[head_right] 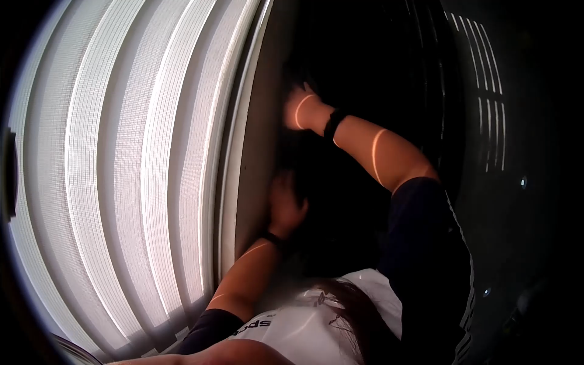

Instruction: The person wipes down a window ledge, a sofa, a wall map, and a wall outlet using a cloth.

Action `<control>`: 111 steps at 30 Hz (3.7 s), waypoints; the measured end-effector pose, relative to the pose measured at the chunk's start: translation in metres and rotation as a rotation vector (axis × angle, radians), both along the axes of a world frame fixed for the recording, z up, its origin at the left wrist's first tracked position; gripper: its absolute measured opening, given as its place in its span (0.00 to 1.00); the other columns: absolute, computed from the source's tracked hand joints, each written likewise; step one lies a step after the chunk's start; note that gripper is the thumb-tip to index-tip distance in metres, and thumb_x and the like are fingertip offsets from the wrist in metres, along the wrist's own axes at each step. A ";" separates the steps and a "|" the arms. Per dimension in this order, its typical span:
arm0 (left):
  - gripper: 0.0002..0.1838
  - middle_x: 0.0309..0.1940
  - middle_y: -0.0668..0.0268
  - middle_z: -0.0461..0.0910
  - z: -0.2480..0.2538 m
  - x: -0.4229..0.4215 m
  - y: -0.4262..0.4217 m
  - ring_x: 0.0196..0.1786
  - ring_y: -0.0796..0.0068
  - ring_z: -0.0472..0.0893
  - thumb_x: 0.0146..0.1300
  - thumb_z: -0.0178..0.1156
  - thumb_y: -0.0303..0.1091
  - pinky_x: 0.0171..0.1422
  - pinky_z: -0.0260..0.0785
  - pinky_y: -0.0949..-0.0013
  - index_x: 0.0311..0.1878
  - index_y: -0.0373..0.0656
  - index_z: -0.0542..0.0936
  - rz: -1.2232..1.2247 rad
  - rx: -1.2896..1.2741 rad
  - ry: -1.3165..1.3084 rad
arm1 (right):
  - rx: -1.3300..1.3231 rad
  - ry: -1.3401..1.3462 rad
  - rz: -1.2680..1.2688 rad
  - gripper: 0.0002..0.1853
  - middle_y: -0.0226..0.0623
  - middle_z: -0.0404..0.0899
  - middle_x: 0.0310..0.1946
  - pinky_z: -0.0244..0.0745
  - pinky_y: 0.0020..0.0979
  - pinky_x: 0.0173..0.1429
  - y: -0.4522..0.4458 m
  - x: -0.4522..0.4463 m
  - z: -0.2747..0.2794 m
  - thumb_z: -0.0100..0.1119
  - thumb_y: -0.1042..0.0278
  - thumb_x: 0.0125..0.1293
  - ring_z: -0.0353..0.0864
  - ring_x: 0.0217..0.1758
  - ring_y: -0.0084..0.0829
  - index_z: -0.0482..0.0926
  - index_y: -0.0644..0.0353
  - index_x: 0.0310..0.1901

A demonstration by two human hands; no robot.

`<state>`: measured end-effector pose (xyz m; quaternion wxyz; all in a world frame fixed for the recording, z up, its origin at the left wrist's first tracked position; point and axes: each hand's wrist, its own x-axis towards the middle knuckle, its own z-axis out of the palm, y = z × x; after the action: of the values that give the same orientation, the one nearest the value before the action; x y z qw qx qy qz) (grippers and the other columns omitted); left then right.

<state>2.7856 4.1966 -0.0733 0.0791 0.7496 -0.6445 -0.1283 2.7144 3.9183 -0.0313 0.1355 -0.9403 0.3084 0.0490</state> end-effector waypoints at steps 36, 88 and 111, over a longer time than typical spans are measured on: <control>0.48 0.72 0.44 0.58 -0.018 0.004 0.016 0.72 0.42 0.61 0.53 0.69 0.35 0.76 0.54 0.47 0.76 0.43 0.55 0.013 -0.108 0.007 | 0.091 -0.582 -0.724 0.16 0.64 0.75 0.53 0.78 0.43 0.55 0.100 -0.011 -0.096 0.51 0.59 0.73 0.81 0.47 0.55 0.80 0.66 0.43; 0.13 0.44 0.56 0.82 0.151 -0.098 0.321 0.47 0.62 0.83 0.69 0.59 0.37 0.54 0.73 0.62 0.52 0.40 0.79 0.578 -0.512 0.799 | 0.168 -1.093 0.549 0.13 0.51 0.80 0.53 0.70 0.37 0.63 0.415 -0.017 0.101 0.49 0.79 0.72 0.79 0.57 0.46 0.78 0.69 0.54; 0.12 0.51 0.56 0.80 0.126 -0.224 0.599 0.54 0.57 0.81 0.71 0.56 0.33 0.58 0.72 0.63 0.53 0.40 0.78 1.268 -0.261 0.527 | -0.278 -0.615 0.446 0.16 0.48 0.69 0.65 0.78 0.43 0.59 0.478 0.023 0.071 0.56 0.70 0.61 0.64 0.71 0.51 0.79 0.61 0.51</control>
<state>2.5619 4.7960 0.0526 0.3818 0.9094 -0.0520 -0.1565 2.7370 4.3966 0.0393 0.0790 -0.9643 0.0457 -0.2486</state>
